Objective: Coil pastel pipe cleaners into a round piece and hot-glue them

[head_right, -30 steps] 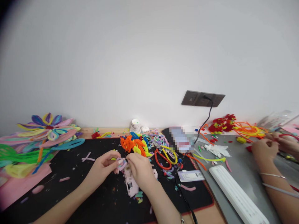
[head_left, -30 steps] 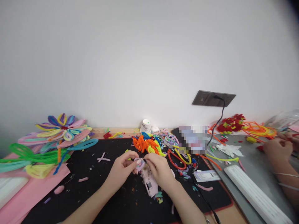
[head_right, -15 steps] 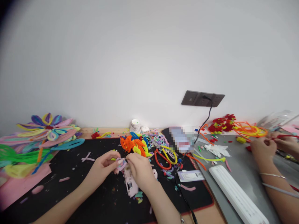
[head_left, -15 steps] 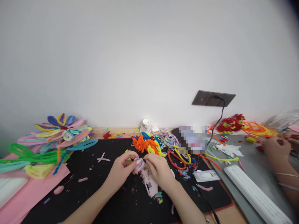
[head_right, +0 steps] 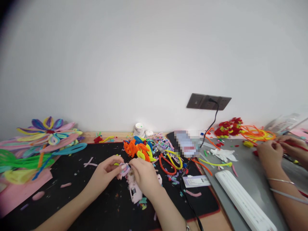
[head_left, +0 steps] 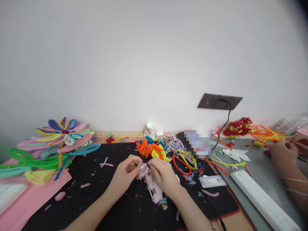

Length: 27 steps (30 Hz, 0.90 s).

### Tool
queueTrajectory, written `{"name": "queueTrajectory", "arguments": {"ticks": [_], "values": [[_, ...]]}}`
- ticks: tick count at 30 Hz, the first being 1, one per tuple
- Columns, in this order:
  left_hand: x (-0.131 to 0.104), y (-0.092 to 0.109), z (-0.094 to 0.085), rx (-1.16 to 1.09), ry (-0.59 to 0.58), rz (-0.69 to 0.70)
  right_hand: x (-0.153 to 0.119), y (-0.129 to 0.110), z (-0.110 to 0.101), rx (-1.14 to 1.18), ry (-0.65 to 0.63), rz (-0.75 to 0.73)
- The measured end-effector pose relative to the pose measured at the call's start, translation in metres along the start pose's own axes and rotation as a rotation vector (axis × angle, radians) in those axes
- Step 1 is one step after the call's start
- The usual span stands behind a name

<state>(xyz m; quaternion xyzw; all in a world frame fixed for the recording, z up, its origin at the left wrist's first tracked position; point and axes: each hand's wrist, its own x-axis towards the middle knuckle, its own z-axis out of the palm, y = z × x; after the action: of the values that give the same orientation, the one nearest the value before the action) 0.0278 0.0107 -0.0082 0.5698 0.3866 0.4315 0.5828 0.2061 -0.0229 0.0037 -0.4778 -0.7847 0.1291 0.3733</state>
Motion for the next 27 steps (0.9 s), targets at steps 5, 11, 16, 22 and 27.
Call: {"name": "queueTrajectory", "arguments": {"ticks": [5,11,16,22,27], "values": [[0.0011,0.0018,0.0006,0.007,0.0,-0.001,-0.0002,0.0,0.0005,-0.006,-0.009,0.005],[0.0007,0.0058,0.0023,0.007,-0.003,-0.01,0.0005,-0.0011,-0.001,-0.003,-0.01,0.054],[0.0013,0.0089,0.0035,-0.028,-0.022,-0.021,0.0015,-0.0013,-0.0025,0.006,0.021,0.086],[0.0028,0.0051,0.0029,-0.095,-0.024,-0.044,0.0001,-0.0009,-0.003,0.01,0.028,0.109],[0.0036,0.0016,0.0033,-0.147,-0.027,-0.069,0.0006,0.0003,-0.003,0.004,0.04,0.108]]}}
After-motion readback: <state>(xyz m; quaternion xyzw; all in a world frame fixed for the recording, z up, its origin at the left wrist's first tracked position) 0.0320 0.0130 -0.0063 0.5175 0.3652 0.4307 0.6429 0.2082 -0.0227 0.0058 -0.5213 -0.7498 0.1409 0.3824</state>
